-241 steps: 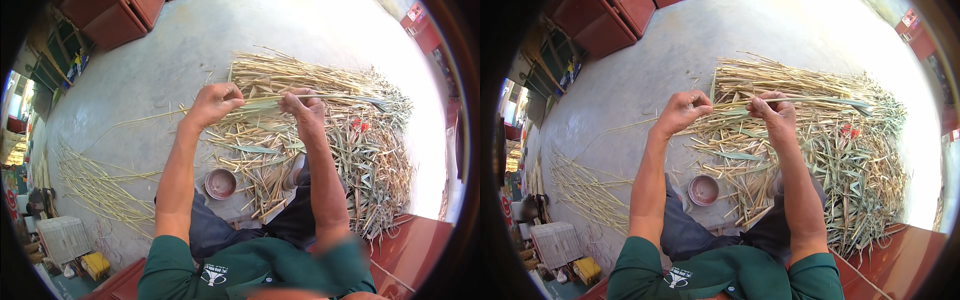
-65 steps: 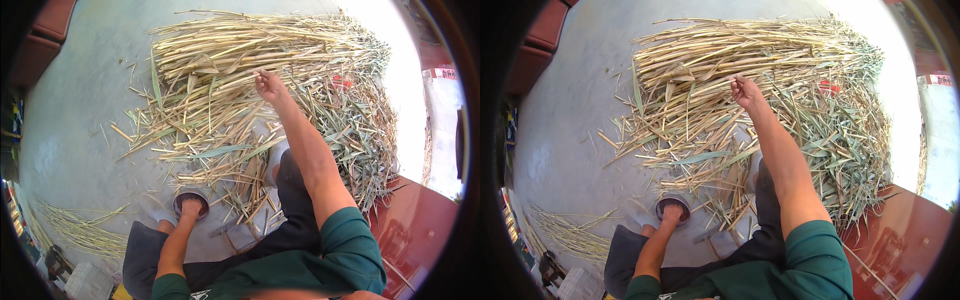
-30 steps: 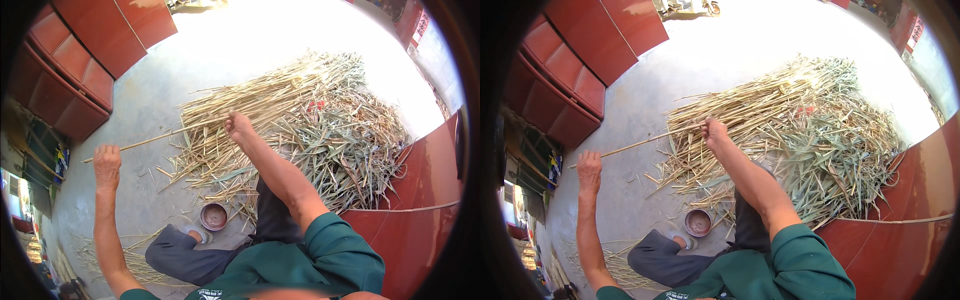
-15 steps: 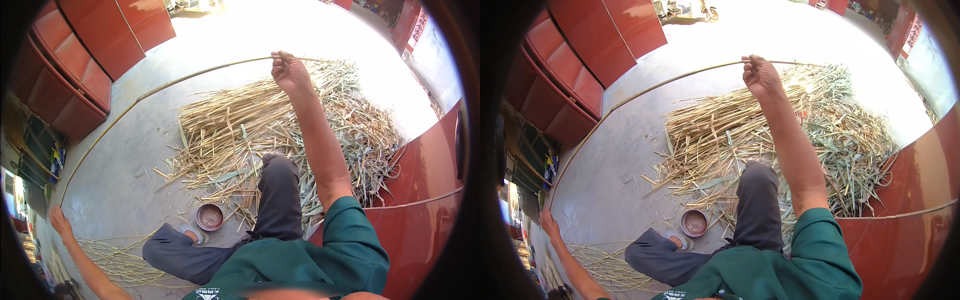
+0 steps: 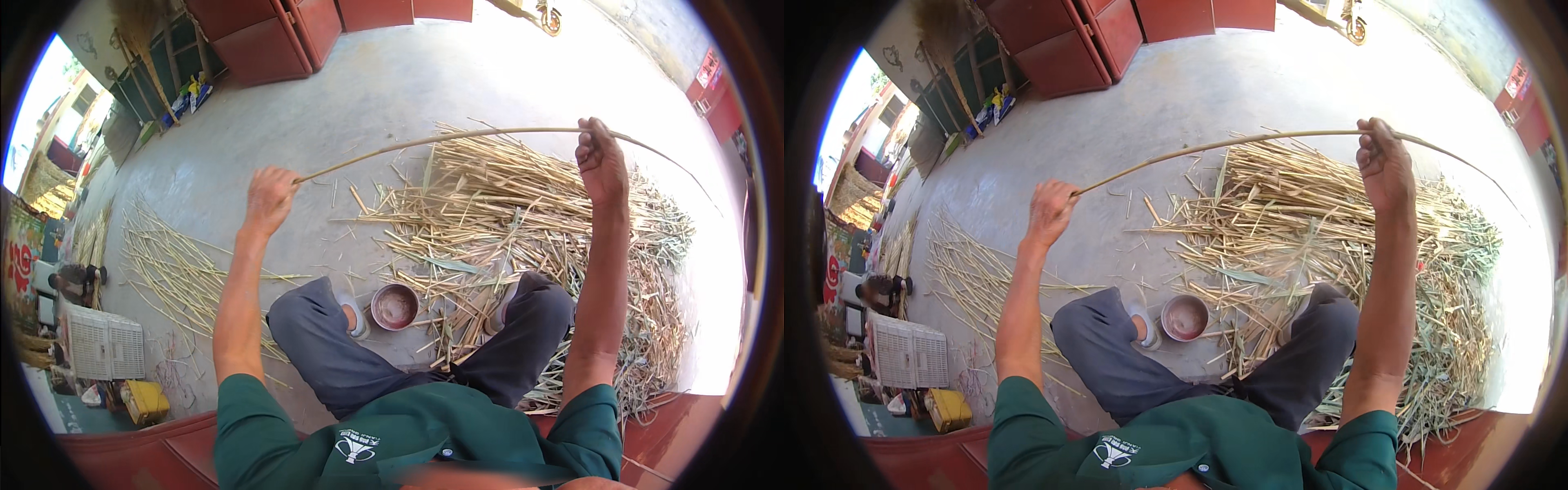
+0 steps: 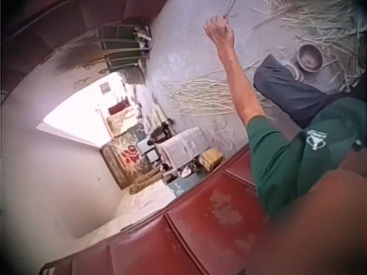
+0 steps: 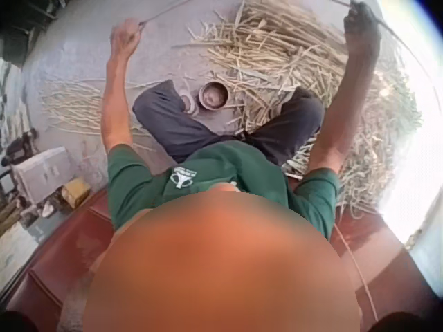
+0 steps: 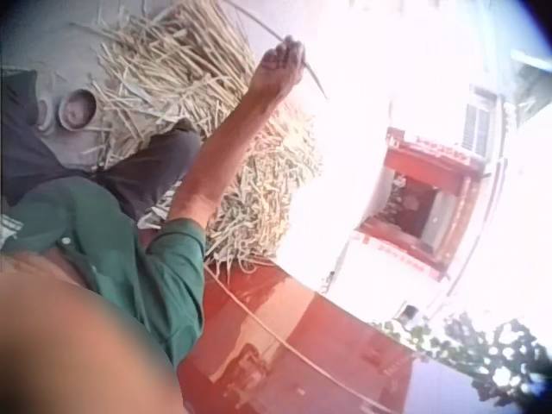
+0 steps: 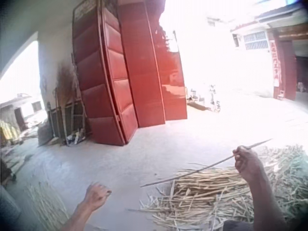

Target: The person sits on the floor and repeatedly strips leaves and outer layers from dried plant stalks by hand. The stripped stalks are placed to the left, while the removed material is discarded to the right.

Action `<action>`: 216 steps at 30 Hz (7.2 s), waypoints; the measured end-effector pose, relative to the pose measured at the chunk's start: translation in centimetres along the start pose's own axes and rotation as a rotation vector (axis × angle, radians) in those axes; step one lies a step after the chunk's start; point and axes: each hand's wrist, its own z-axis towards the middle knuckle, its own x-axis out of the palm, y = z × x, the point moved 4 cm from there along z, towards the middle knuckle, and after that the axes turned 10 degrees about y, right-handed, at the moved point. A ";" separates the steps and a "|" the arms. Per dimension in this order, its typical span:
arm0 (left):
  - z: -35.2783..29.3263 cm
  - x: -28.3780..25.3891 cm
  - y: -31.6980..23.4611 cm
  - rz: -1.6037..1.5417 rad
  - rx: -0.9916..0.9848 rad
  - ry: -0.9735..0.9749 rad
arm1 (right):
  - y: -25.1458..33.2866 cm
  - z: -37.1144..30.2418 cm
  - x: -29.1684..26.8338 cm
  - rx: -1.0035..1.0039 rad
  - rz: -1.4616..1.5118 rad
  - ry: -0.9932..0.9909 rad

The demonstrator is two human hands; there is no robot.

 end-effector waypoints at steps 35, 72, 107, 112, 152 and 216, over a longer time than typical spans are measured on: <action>12.4 8.1 -6.9 -0.366 -0.226 -0.170 | -11.2 -2.0 -9.2 0.138 -0.318 -0.170; 13.2 10.0 -18.4 -0.311 0.201 -0.113 | -19.1 -2.5 -1.7 0.408 -0.208 -0.304; 13.1 10.9 -10.0 -0.236 -0.114 0.260 | -16.2 -2.8 -4.2 0.259 -0.132 -0.400; 14.6 10.7 -19.5 -0.555 0.181 0.082 | -20.1 -3.9 1.4 0.293 -0.089 -0.113; 14.4 9.3 -20.2 -0.386 0.300 -0.136 | -19.3 -3.2 3.3 0.186 -0.062 0.125; 13.5 12.9 -13.5 -0.458 0.002 0.377 | -16.2 -3.8 -2.2 0.258 -0.162 -0.205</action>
